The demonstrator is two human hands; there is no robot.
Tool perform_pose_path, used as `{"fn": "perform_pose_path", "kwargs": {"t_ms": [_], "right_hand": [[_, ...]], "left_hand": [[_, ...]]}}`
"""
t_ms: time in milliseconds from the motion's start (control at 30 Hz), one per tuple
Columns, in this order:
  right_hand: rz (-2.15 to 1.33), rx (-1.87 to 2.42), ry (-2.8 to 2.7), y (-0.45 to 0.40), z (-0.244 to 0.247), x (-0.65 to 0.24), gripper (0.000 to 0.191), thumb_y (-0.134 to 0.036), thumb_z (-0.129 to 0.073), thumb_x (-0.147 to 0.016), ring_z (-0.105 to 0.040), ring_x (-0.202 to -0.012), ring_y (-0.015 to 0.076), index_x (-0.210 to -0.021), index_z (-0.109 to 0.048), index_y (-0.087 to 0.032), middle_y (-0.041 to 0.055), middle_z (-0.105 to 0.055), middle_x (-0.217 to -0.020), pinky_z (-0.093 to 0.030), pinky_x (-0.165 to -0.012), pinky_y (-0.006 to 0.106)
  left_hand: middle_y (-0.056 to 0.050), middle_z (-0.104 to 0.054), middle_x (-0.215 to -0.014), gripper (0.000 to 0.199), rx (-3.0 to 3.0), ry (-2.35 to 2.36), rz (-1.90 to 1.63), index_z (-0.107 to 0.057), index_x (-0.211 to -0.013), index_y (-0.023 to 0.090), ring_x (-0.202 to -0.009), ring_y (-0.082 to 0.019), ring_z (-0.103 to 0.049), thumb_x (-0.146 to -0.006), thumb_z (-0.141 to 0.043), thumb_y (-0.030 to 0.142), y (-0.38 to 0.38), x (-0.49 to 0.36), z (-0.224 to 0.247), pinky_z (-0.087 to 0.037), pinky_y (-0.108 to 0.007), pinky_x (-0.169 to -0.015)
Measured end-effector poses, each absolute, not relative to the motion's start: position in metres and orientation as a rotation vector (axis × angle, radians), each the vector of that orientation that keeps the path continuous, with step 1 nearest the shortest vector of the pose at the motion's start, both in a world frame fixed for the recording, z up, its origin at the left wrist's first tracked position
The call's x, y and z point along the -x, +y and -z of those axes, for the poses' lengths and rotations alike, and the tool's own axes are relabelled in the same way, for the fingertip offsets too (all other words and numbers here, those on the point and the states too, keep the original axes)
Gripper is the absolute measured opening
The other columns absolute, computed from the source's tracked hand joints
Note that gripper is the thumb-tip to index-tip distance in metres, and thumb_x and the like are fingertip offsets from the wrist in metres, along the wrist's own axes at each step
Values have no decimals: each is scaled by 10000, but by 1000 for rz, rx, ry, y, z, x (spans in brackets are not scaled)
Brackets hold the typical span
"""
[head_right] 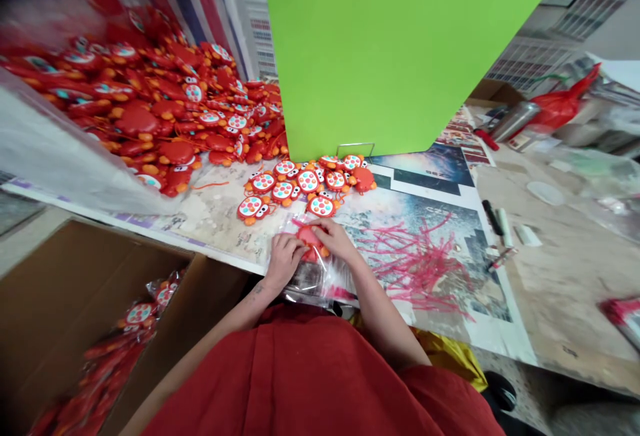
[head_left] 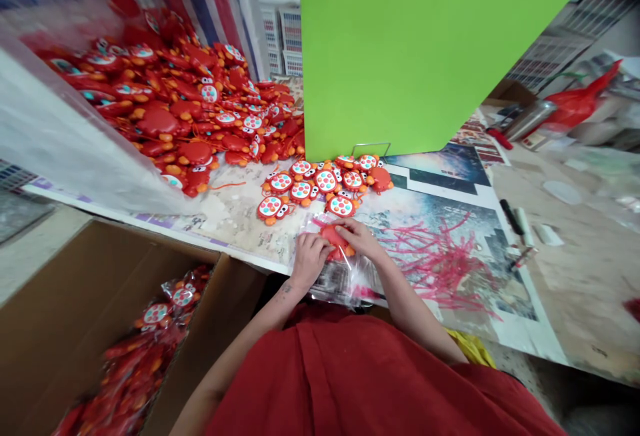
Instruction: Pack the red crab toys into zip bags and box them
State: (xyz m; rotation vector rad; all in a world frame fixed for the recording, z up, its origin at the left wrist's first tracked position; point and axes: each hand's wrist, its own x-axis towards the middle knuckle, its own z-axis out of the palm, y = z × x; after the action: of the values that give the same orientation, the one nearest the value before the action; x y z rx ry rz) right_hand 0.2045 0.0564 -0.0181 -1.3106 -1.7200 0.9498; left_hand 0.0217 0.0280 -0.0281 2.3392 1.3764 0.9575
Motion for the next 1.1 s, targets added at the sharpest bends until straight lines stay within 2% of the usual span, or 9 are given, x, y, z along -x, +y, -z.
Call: {"fn": "perform_pose_path", "kwargs": {"t_ms": [133, 300, 433, 600, 800, 867, 933, 1000, 1100], "right_hand": [[-817, 1269, -1955, 57, 7, -201, 399, -477, -416, -949, -630, -921, 200, -926, -708, -206, 65, -693, -946, -477, -856, 333], [-530, 1810, -1859, 51, 0, -227, 473, -518, -347, -964, -635, -726, 214, -877, -686, -199, 72, -675, -745, -451, -675, 303], [-624, 1830, -1950, 39, 6, -239, 339, -409, -433, -942, -665, -773, 224, -1128, -640, -214, 77, -725, -874, -460, -687, 301], [-665, 1711, -1907, 29, 15, -224, 455, -195, -453, -875, -671, -862, 215, -1323, -524, -222, 65, -721, -1019, -492, -774, 329], [-634, 1656, -1756, 28, 11, -205, 443, -194, -433, -874, -661, -726, 203, -1301, -546, -231, 33, -712, -851, -496, -732, 327], [-676, 1591, -1673, 30, 10, -201, 438, -213, -417, -891, -644, -657, 185, -1315, -524, -226, 12, -685, -769, -497, -685, 308], [-712, 1514, -1613, 32, 9, -198, 426, -230, -402, -905, -629, -617, 169, -1317, -510, -229, 1, -661, -748, -497, -650, 294], [-720, 1448, -1587, 33, 9, -199, 407, -252, -402, -914, -621, -609, 162, -1305, -514, -239, -3, -644, -745, -500, -635, 292], [-720, 1392, -1575, 33, 10, -201, 387, -286, -411, -923, -614, -617, 167, -1293, -520, -251, -9, -617, -709, -510, -639, 300]], "left_hand": [[-90, -605, -1159, 160, -2320, 1266, -1045, -611, -915, 181, -1121, -204, -511, -937, -510, 303, 29, -23, 26, -397, -393, -1001], [-93, -604, -1209, 135, -2186, 1198, -1019, -585, -930, 187, -1162, -192, -536, -941, -496, 288, 31, -23, 27, -421, -397, -1020], [-107, -602, -1242, 137, -2117, 1189, -1017, -585, -928, 187, -1189, -197, -537, -937, -495, 290, 33, -23, 29, -418, -408, -1036], [-106, -609, -1260, 104, -2075, 1166, -935, -599, -890, 192, -1196, -218, -542, -902, -531, 271, 39, -20, 24, -420, -428, -1030], [-22, -666, -838, 126, -2002, 1132, -751, -581, -843, 204, -807, -173, -616, -907, -478, 240, 41, -13, -4, -491, -323, -803], [-5, -649, -787, 132, -1971, 1151, -768, -582, -856, 210, -765, -165, -604, -914, -474, 258, 38, -13, -10, -488, -311, -785], [-33, -670, -924, 110, -1948, 1199, -911, -602, -903, 210, -931, -187, -609, -896, -526, 290, 35, -11, -10, -468, -342, -896], [-84, -633, -1165, 233, -1839, 1301, -1099, -596, -1058, 204, -1146, -223, -547, -859, -593, 325, 36, -8, -4, -427, -384, -995], [-145, -556, -1319, 521, -1491, 1358, -1134, -485, -1274, 184, -1153, -239, -569, -814, -640, 373, 40, -2, 9, -488, -385, -922]]}}
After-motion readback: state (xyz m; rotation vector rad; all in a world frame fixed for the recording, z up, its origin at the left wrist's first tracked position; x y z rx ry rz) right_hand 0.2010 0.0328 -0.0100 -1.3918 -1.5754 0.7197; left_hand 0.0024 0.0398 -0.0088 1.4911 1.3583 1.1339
